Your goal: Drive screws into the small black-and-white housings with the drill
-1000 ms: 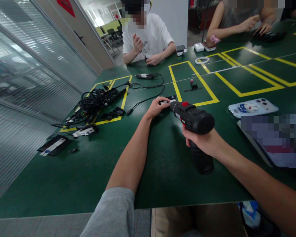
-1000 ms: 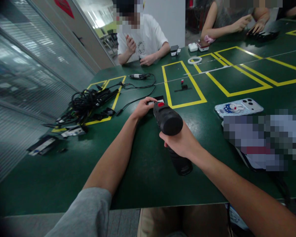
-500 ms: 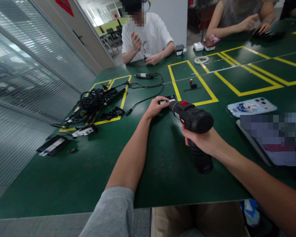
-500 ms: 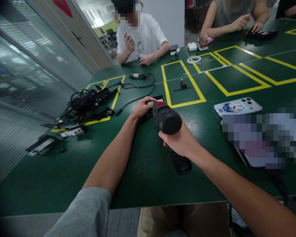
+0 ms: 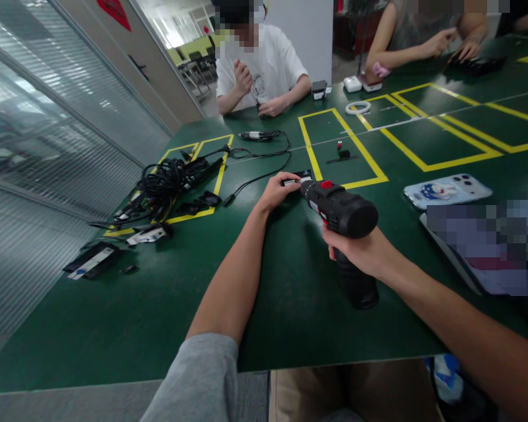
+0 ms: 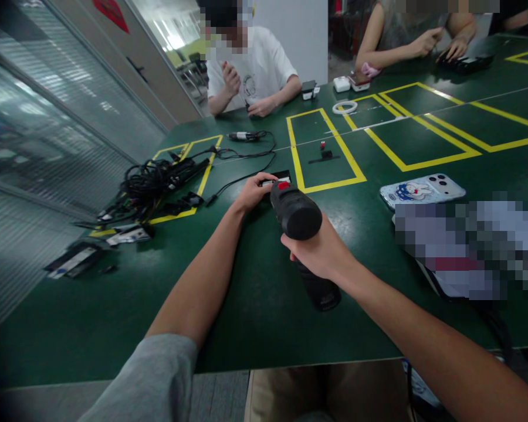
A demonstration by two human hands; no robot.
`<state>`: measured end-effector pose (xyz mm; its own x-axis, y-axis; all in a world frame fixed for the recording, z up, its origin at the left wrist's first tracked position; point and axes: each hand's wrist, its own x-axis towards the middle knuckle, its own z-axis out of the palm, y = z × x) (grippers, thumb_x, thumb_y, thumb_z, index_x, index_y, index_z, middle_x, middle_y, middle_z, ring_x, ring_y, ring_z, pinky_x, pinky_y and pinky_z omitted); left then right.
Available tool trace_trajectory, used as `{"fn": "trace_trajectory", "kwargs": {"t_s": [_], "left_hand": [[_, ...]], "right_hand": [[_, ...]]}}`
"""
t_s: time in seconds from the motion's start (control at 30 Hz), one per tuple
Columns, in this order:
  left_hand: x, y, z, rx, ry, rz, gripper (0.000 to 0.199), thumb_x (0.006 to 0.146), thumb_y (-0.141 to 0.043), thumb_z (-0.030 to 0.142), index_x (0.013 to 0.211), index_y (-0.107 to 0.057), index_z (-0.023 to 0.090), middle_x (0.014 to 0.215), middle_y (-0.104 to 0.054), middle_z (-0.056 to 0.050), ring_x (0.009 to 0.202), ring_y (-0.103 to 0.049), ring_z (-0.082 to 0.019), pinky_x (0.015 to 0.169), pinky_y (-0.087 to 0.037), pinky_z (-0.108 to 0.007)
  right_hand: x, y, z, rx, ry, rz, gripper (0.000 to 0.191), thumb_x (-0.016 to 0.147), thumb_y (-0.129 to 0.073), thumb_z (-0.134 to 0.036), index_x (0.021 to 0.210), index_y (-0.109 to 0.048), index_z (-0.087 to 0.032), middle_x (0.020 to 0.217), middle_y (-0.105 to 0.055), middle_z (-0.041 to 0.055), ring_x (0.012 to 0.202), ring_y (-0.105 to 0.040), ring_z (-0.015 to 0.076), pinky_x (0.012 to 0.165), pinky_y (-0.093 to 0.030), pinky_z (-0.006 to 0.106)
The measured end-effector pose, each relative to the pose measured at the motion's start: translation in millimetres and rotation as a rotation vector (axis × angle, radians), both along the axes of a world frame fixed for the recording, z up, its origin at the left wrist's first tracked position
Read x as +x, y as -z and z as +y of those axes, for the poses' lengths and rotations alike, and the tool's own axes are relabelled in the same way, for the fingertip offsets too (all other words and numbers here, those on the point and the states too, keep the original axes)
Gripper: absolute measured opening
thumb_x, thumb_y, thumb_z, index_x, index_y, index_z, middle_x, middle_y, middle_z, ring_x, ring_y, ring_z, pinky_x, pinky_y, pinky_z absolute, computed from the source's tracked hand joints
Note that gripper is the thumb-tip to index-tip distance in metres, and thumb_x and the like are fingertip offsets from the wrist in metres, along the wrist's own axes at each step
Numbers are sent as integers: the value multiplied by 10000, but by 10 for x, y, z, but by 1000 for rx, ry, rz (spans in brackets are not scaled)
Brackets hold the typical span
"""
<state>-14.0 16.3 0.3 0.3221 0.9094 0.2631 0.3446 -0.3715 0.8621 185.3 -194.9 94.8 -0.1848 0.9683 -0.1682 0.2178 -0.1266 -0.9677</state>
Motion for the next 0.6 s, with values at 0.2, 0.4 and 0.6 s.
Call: {"fn": "trace_trajectory", "kwargs": {"t_s": [0.2, 0.4, 0.6], "left_hand": [[3, -17, -10, 2, -8, 12, 282, 707, -719, 333, 947, -727, 186, 1067, -695, -54, 1021, -604, -199, 978, -443, -343], [-5, -3, 5, 9, 1, 5, 283, 704, -725, 330, 948, -728, 186, 1061, -694, -55, 1014, -606, -198, 973, -442, -343], [-6, -6, 1, 13, 15, 3, 301, 704, -729, 336, 959, -722, 177, 1062, -688, -61, 1012, -607, -192, 956, -445, -328]], "right_hand": [[0, -3, -10, 5, 2, 1, 74, 752, -611, -222, 795, -552, -210, 583, -597, -7, 540, -612, 177, 542, -473, 319], [3, -20, -14, 4, 0, -10, 74, 760, -611, -224, 797, -550, -205, 578, -599, -2, 537, -612, 178, 553, -476, 327], [12, -10, -11, 4, -1, -9, 75, 763, -607, -222, 808, -549, -207, 581, -606, -5, 547, -623, 182, 562, -481, 328]]}}
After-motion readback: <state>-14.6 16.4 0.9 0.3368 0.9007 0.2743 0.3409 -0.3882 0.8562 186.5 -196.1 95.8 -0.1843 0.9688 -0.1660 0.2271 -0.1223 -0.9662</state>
